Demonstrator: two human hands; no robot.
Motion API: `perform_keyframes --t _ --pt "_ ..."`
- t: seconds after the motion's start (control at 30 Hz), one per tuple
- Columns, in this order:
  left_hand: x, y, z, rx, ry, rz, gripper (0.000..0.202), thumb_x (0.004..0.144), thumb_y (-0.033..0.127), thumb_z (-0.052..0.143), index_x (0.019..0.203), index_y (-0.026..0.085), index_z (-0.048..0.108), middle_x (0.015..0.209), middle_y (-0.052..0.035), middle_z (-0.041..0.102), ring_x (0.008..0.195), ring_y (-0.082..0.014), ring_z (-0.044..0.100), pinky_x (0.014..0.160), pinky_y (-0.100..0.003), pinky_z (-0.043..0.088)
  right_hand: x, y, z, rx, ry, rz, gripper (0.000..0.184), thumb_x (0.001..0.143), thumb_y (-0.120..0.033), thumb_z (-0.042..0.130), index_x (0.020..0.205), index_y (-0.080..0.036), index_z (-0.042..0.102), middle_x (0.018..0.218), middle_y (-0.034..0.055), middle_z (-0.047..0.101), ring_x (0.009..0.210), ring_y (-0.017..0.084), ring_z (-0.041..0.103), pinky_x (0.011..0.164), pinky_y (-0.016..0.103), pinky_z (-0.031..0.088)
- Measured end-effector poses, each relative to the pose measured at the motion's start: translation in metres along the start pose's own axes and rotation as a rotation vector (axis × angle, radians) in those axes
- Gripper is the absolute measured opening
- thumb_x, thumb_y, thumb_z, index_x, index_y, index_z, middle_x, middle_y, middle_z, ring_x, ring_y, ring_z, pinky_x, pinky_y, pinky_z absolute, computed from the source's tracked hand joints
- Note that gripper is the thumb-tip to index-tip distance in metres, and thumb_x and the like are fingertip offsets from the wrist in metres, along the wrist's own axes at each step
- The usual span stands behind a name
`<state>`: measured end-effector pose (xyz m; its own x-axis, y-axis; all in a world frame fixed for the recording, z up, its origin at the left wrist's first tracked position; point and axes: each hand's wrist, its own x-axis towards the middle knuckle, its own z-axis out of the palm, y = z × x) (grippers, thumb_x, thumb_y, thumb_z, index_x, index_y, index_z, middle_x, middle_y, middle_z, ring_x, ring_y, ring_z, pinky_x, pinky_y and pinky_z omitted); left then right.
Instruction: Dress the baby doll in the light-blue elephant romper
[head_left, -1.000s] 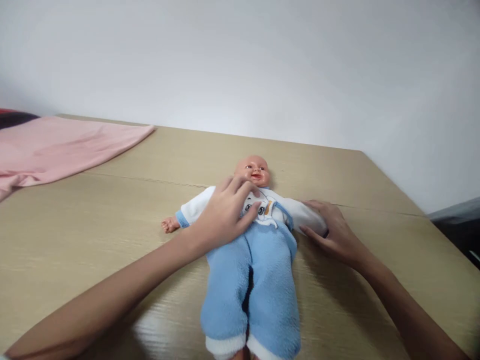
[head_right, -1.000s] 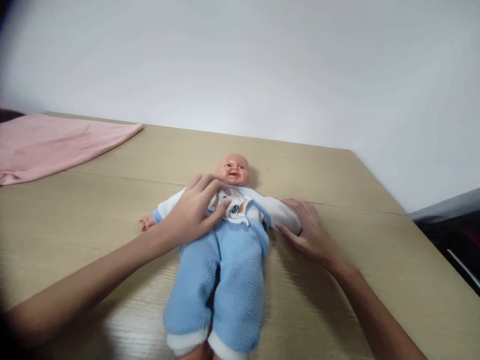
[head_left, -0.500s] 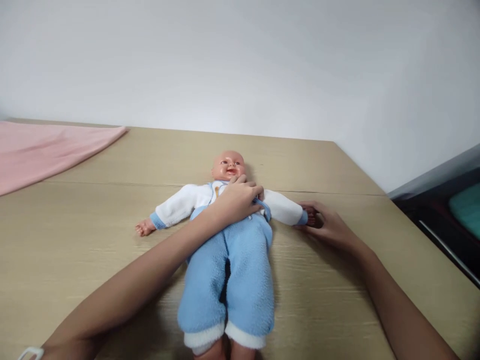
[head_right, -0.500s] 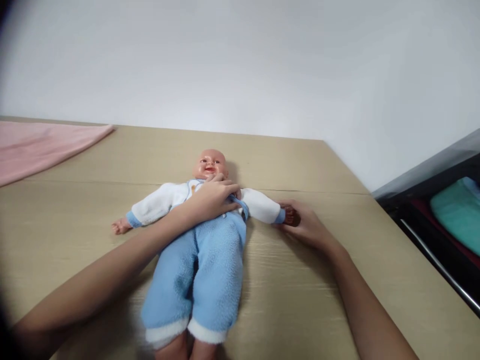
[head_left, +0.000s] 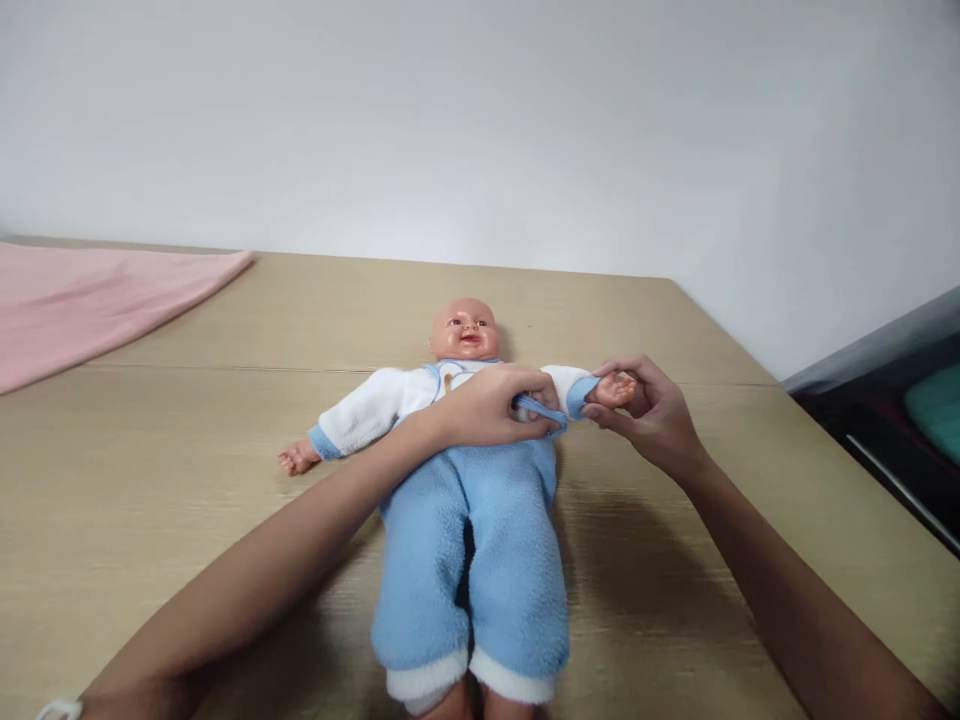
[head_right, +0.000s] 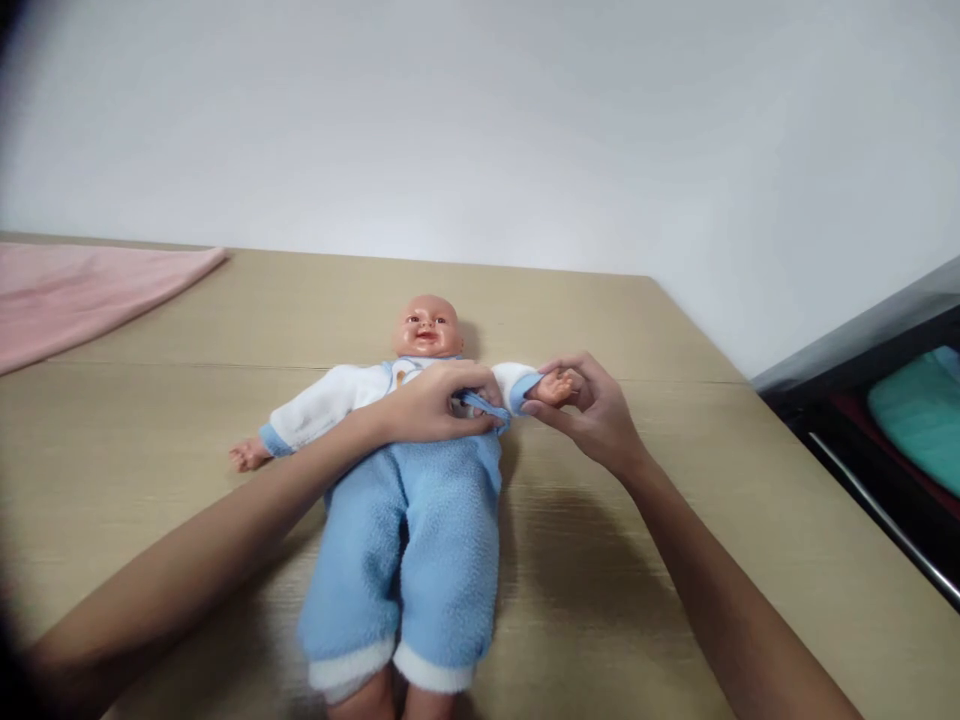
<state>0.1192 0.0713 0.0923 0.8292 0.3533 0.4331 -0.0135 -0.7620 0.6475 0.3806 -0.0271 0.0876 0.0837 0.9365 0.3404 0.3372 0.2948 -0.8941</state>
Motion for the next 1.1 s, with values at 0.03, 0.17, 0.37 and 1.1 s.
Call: perform_keyframes --t 0.03,0.17,0.37,1.1 --pt "-0.001 0.002 -0.001 0.021 0.017 0.036 0.011 0.098 0.033 0.074 0.101 0.022 0.075 0.098 -0.0035 0.081 0.094 -0.0225 0.073 0.09 -0.036 0.05 0.002 -0.002 0.005 0.0 -0.014 -0.012 0.057 0.07 -0.051 0.109 0.109 -0.029 0.074 0.087 0.0004 0.077 0.078 0.022 0.074 0.073 0.035 0.067" --pt "-0.004 0.008 -0.003 0.136 0.078 0.19 0.011 0.098 0.033 0.075 0.097 0.022 0.076 0.09 -0.0031 0.079 0.089 -0.0223 0.068 0.084 -0.038 0.044 0.0 -0.008 0.021 -0.048 -0.113 -0.028 0.048 0.08 -0.044 0.104 0.113 -0.028 0.074 0.088 0.0006 0.081 0.081 0.022 0.08 0.075 0.033 0.07" --pt "-0.007 0.007 -0.002 0.146 0.092 0.29 0.009 0.097 0.032 0.076 0.094 0.024 0.075 0.088 -0.0016 0.078 0.084 -0.0205 0.068 0.081 -0.039 0.042 -0.014 -0.005 0.036 -0.179 -0.133 -0.177 0.04 0.086 -0.032 0.096 0.121 -0.027 0.079 0.103 0.0032 0.083 0.081 0.02 0.079 0.076 0.033 0.073" --pt "0.005 0.001 0.004 -0.225 0.139 -0.181 0.033 0.101 0.05 0.078 0.093 0.021 0.064 0.084 0.0013 0.063 0.081 -0.0176 0.055 0.076 -0.032 0.043 -0.04 0.023 0.077 0.455 -0.033 0.095 0.033 0.112 -0.061 0.067 0.101 -0.031 0.076 0.104 0.003 0.071 0.108 0.026 0.068 0.113 0.045 0.057"
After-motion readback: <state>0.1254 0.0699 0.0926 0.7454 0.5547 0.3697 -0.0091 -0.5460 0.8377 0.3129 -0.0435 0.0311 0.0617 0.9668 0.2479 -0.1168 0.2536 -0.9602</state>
